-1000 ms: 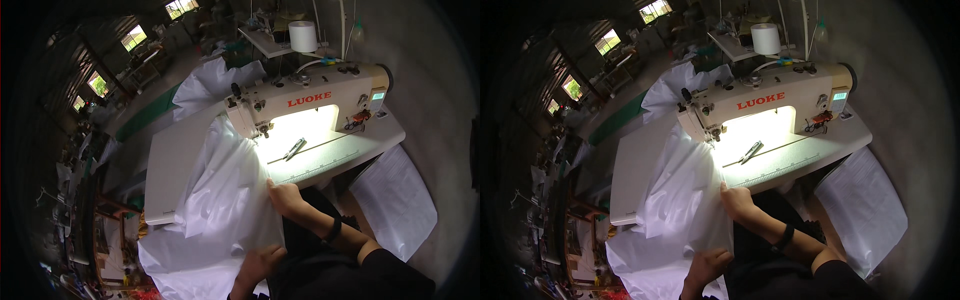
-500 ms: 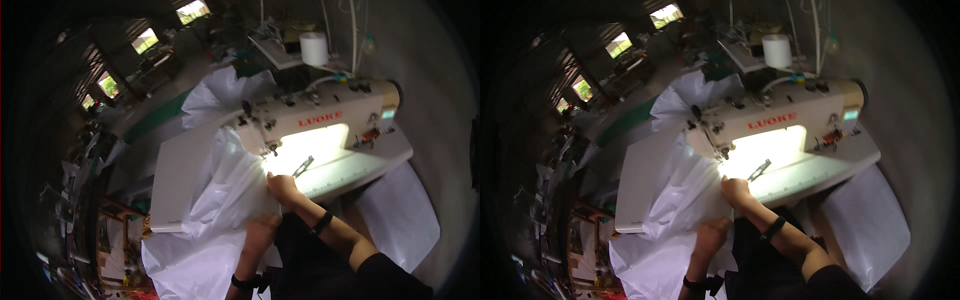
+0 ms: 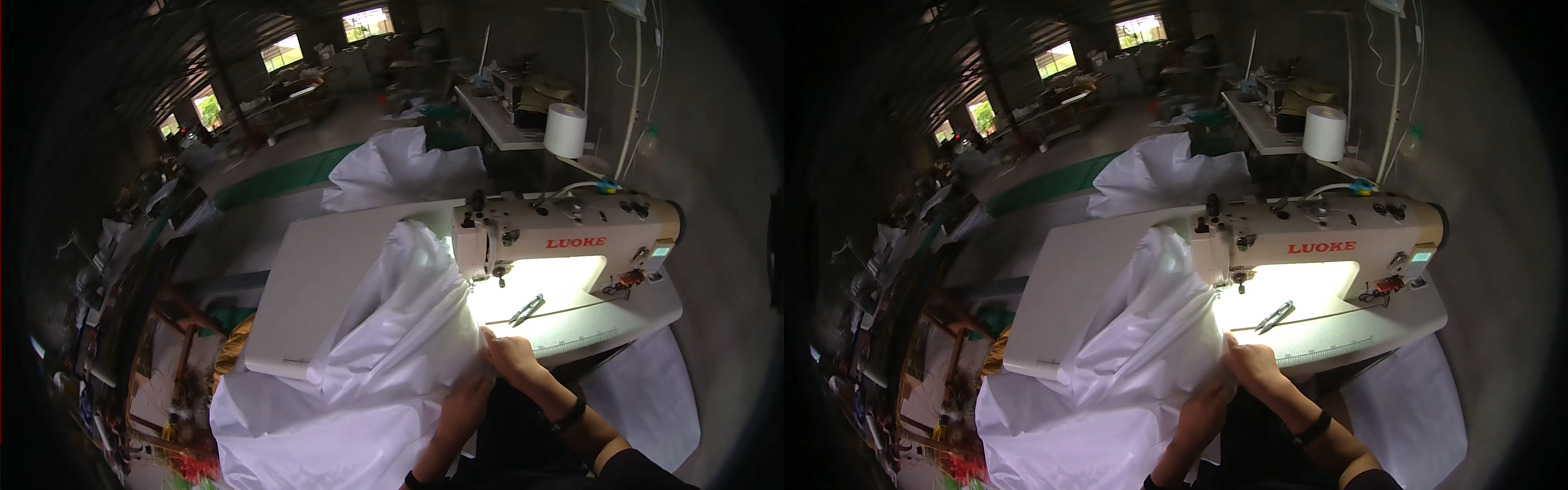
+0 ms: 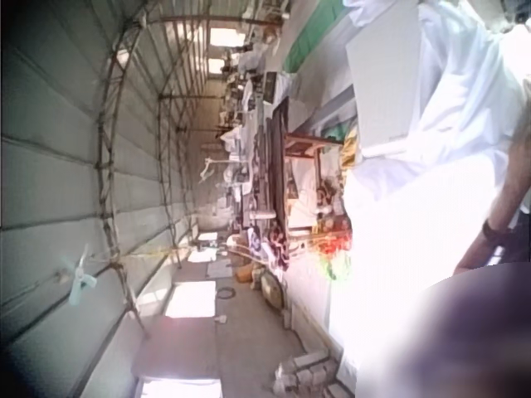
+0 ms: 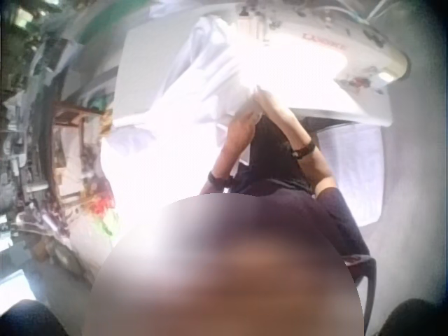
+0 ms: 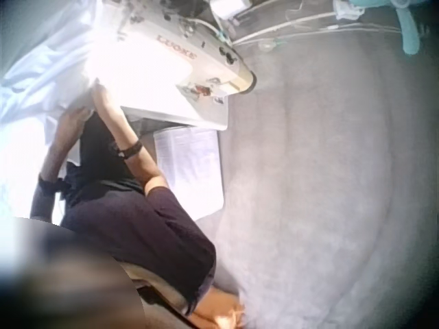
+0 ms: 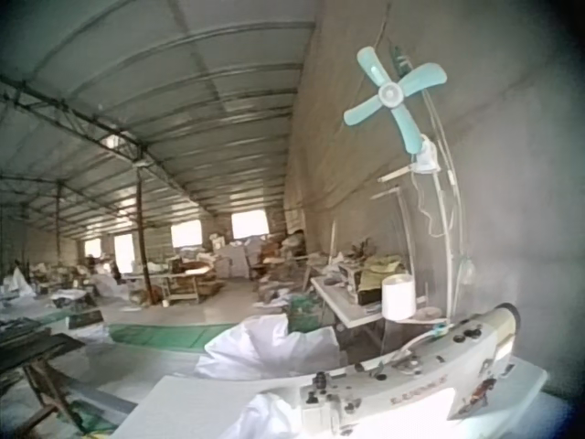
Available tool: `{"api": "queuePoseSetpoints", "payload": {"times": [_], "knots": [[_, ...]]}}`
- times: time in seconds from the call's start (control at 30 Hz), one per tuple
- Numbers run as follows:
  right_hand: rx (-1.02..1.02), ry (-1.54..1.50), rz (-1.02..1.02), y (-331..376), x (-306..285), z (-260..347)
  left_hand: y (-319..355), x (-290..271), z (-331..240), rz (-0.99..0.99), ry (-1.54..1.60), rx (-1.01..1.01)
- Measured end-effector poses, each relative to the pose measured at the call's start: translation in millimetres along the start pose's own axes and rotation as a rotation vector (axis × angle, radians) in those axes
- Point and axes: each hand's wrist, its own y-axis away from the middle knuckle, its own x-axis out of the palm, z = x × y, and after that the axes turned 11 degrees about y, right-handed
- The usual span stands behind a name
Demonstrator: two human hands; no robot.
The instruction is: The recorder is using a sewing machine to sew a large white plastic or fabric bag.
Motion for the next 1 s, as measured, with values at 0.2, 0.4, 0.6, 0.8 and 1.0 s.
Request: {"api": "queuePoseSetpoints", "payload": {"times": [0.2, 0.4, 0.6, 0.8, 1.0], "knots": [[0.021, -0.127, -0.348, 44.2, -56.6, -54.3, 1.0, -4.9, 2.6, 0.111, -0.069, -0.053], [0.564, 0.309, -0.911, 58.4, -179.8, -284.2, -4.2, -7.2, -4.6, 0.095, -0.068, -0.063], [0.700, 0.334, -0.622, -4.5, -176.2, -466.4, -8.2, -7.1, -11.2, 0.144, -0.136, -0.137], [0.681, 0.011, -0.698, 35.1, -147.8, -501.6, -10.0, -5.2, -6.3, 0.182, -0.198, -0.114], [0.725, -0.083, -0.829, 125.9, -47.3, -405.7, -9.1, -17.7, -12.5, 0.144, -0.133, -0.211]]}}
